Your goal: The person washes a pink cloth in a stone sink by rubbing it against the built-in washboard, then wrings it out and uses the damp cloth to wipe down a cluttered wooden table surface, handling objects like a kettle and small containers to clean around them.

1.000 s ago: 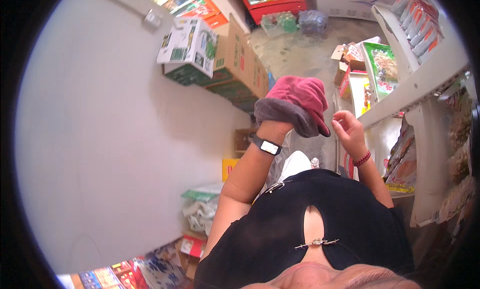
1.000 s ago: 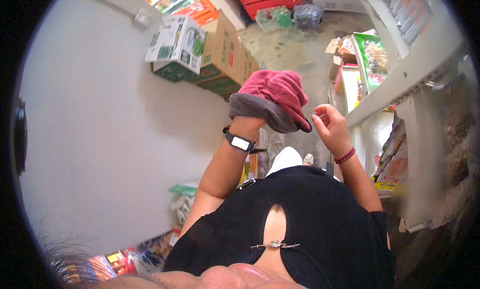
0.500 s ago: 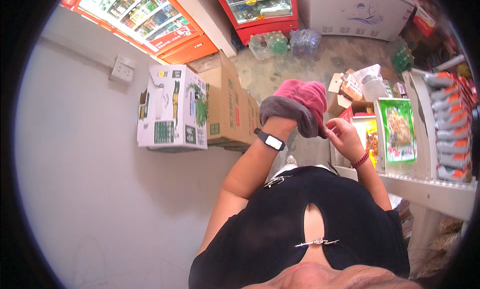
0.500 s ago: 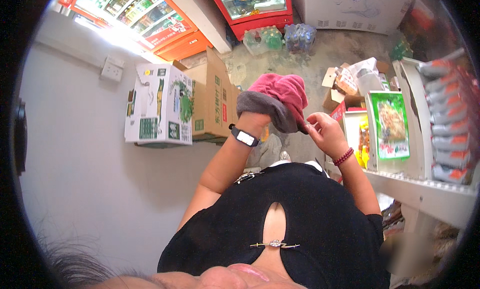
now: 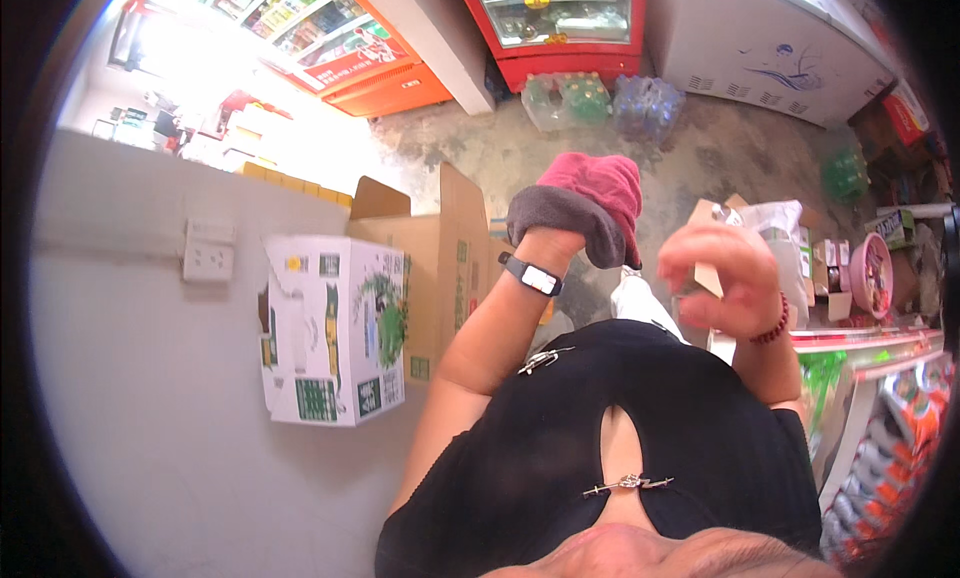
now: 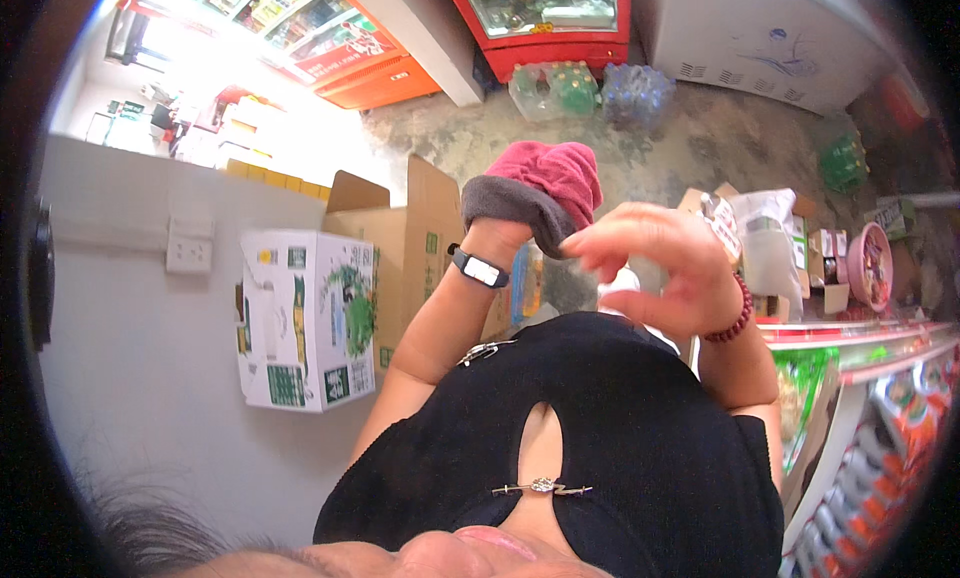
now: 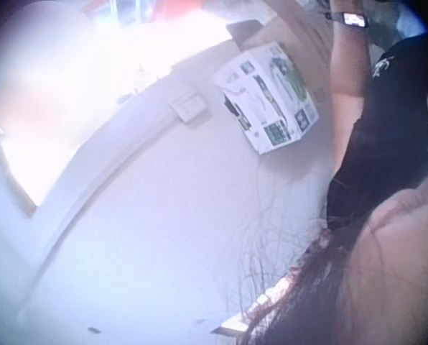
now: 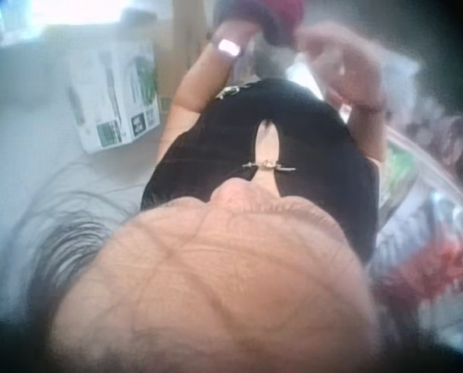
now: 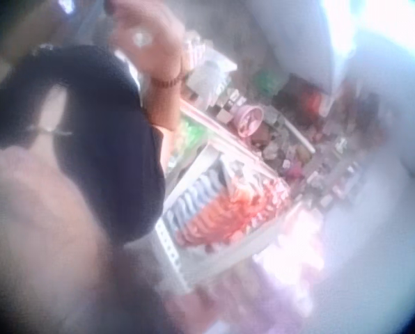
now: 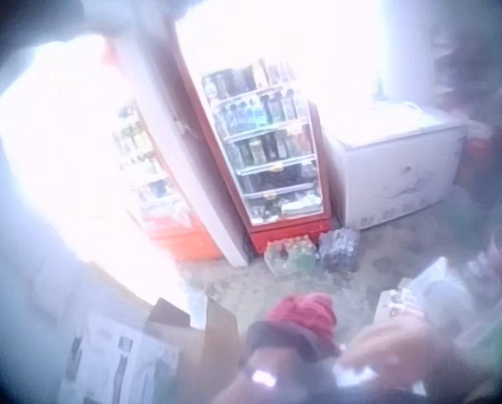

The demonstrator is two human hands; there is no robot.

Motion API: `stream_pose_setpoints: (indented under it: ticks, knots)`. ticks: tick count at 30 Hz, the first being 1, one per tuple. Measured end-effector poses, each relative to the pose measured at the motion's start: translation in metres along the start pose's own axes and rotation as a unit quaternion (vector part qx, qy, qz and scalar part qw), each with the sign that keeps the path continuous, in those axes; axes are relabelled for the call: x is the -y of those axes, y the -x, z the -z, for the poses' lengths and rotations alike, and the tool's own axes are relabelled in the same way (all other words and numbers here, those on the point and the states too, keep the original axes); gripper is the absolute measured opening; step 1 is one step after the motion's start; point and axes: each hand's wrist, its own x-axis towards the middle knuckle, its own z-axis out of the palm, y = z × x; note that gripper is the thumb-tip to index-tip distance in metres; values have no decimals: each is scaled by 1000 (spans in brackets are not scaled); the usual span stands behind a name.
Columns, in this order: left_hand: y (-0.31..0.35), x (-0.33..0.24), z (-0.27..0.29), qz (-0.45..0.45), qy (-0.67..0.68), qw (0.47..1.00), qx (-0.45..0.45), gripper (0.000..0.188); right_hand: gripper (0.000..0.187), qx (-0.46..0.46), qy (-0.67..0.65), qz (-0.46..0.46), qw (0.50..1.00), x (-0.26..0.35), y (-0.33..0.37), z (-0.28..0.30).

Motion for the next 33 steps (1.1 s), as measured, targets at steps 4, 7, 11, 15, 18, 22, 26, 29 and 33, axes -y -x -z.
stream_pose_setpoints:
  ticks: [4, 7, 11, 15, 18, 22, 26, 29, 33]
  knots:
    - [-44, 35, 9, 34, 40, 996, -69, 9, 31, 125, -60, 148, 979, -9, -81, 39]
    - [-74, 63, 4, 112, 322, 932, -124, 11, 50, 159, -120, 212, 957, -30, -120, 61]
    - [-90, 115, 0, 168, 378, 903, -114, 18, 65, 96, -193, 323, 921, -71, -165, 62]
    - [-124, 158, 16, 192, 337, 918, -87, 15, 43, 21, -334, 180, 925, -71, -206, 77]
    - [-144, 189, 23, 175, 512, 826, -159, 11, 47, 26, -341, 240, 909, -120, -231, 77]
    - [-164, 247, 16, 210, 424, 854, -216, 6, 56, 50, -182, 359, 914, -175, -277, 80]
    - [-186, 286, 54, 205, 140, 963, -105, 12, 60, 70, -160, 361, 916, -203, -323, 91]
    - [-184, 315, 60, 237, 26, 964, -119, 21, 60, 38, -159, 386, 908, -223, -359, 92]
    - [-202, 346, 75, 263, 0, 960, -100, 31, 55, -37, -454, 467, 758, -260, -393, 58]
